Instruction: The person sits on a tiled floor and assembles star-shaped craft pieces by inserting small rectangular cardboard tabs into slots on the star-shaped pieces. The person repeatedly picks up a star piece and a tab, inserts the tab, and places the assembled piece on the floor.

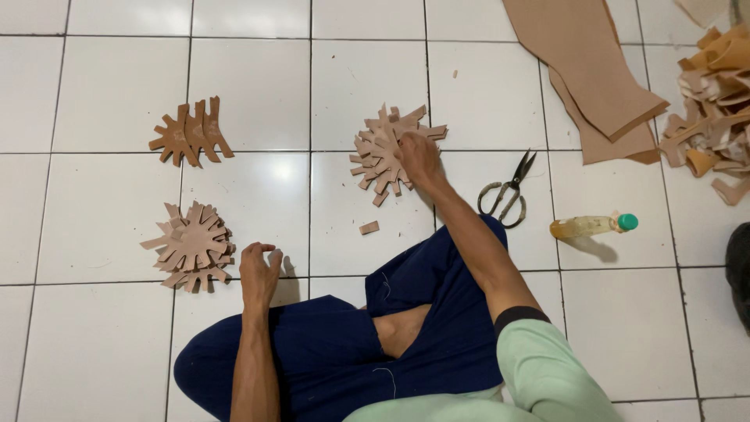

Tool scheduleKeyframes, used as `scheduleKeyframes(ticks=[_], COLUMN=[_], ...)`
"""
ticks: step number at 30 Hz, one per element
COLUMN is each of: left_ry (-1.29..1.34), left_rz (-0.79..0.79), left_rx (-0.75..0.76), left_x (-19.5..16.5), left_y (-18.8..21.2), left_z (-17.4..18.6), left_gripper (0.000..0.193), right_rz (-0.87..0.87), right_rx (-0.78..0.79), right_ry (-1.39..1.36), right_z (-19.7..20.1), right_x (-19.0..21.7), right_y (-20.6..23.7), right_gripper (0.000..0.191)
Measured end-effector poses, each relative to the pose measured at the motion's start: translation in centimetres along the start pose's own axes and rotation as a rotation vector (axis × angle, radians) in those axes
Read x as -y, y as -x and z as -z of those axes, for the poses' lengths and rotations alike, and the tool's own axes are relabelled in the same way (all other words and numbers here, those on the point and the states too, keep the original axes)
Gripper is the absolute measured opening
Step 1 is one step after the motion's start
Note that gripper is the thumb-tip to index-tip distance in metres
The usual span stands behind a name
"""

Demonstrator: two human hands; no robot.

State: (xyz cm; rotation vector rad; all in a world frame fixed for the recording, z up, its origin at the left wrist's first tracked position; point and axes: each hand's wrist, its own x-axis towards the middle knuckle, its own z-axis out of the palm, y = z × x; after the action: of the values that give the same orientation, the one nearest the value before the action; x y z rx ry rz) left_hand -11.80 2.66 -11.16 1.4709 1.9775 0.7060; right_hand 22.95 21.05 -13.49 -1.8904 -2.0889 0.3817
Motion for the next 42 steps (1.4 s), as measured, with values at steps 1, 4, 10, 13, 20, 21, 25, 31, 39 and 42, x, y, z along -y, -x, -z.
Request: scheduleKeyframes(ticks=[1, 4, 10, 13, 20, 21, 25, 31, 39, 42], left_ry=[-0.004, 0.005, 0.064, 0.060, 0.057, 0.046, 0.049, 0.073, 0.080, 0.049], left_rz=[-0.015, -0.021, 0.037, -0.021, -0.037, -0.052, -0.058, -0.021, -0.039, -0.067], left_rx=[-0.007, -0.004, 0.016, -0.025, -0.040, -0.054, -0.044, -0.031, -0.045, -0.054], left_x=[0.0, -0.1, -0.4, -0.2, 0.2, 0.1, 0.2, 0.3, 0.2, 0.4], left_y=[-0.1, -0.1, -0.2, -0.2, -0.3, -0.3, -0.2, -0.2, -0.4, -0.3], left_z=[-0.1, -0.1, -0.1, -0.1, -0.4, -0.5, -0.4, -0.5, -0.6, -0.7], left_gripper=[0.032, 0.032, 0.030, 0.028, 0.026, 0.025, 0.027, 0.027, 0.027, 0.027], right_rz=[0.026, 0.081, -0.030, 0.098, -0.142, 0.032, -0.284, 0.031, -0.082, -0.138], right_rx=[-0.049, -0.262, 0.204, -0.015, 0.316, 0.262, 0.206, 0.199, 0.153, 0.287], right_ry=[0.020, 0.077, -0.084, 0.031, -0.500, -0.521, -0.601, 0.095, -0.091, -0.425], right_z=[0.1, 0.8, 2.0, 1.9, 5.3, 5.2, 4.6, 1.3, 1.5, 4.1], right_x=[0.4, 1.1, 1.3, 1.7, 5.0, 5.9, 5.9, 2.6, 1.9, 2.3], right_y=[0.2, -0.5, -2.6, -2.3, -5.6, -6.4, -7.2, -1.5, -0.5, -1.0], right_gripper=[0.026, 0.026, 0.022, 0.022, 0.029, 0.036, 0.049, 0.064, 0.035, 0.039])
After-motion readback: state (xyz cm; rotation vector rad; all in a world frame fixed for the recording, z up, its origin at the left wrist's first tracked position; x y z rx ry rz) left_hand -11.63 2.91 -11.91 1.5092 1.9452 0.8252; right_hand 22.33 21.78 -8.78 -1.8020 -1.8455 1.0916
